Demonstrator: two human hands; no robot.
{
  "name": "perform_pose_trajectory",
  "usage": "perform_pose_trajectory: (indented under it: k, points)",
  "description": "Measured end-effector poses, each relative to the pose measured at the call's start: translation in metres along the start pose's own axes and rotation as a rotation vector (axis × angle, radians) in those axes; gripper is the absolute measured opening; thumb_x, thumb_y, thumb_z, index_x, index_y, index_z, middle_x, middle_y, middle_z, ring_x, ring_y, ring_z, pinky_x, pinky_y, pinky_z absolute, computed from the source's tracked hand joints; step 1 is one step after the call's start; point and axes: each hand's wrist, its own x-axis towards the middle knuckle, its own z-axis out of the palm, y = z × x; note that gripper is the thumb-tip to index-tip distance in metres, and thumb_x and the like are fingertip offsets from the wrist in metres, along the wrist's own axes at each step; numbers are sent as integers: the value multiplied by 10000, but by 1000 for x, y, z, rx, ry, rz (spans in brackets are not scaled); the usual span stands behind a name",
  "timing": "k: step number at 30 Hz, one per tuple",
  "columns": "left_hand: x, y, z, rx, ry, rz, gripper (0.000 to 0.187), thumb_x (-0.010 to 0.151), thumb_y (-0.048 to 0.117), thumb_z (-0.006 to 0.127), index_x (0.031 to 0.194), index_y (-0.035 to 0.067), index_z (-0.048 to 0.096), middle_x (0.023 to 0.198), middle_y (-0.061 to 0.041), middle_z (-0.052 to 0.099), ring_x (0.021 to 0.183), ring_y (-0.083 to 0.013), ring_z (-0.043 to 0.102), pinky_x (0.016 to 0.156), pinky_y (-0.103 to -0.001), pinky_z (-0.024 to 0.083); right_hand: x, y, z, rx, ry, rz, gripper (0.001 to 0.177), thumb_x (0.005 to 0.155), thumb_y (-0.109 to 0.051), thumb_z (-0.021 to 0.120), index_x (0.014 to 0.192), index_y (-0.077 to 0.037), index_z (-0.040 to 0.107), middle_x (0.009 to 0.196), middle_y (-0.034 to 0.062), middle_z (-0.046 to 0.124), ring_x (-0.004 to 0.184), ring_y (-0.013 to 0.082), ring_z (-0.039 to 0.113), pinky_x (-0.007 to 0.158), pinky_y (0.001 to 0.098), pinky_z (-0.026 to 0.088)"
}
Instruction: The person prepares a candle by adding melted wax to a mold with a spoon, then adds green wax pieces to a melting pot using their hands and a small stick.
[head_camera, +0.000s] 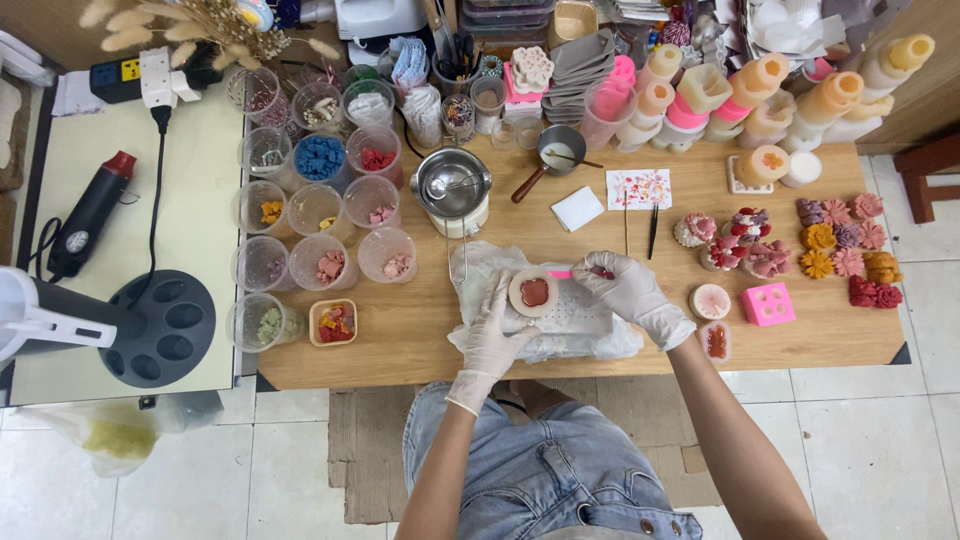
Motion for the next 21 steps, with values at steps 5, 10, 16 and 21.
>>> perform_pose_trajectory:
  k: [5,10,16,21]
  points:
    - [0,0,0,11,8,17,1133,637,141,943,1585,116,324,1622,-182,382,1502,-356,365,1203,-423,349,-5,40,18,246,29,-163,144,913,-141,750,1009,-35,766,1024,51,738,885,97,670,819,267,551]
    - [1,1,0,27,-16,-22,1136,633,143,941,1583,117,320,1614,-175,396,1493,-347,376,1198,-412,358,-23,51,38,515,47,67,196,904,-134,768,1081,-52,783,956,20,763,858,65,656,792,245,558]
    - [1,5,-3,31,-3,1,1110,648,141,942,1573,108,330,1602,-183,410,1493,-353,374,1192,-417,355,-59,17,49,127,332,-168,203,886,-146,806,1088,-130,818,830,24,707,751,154,627,700,300,499]
    - [1,5,-2,18,0,1,1110,635,143,932,1570,109,336,1608,-199,389,1488,-356,380,1190,-414,366,-73,5,59,-241,556,-426,238,813,-155,839,1046,-199,823,784,-20,663,754,217,616,705,356,445]
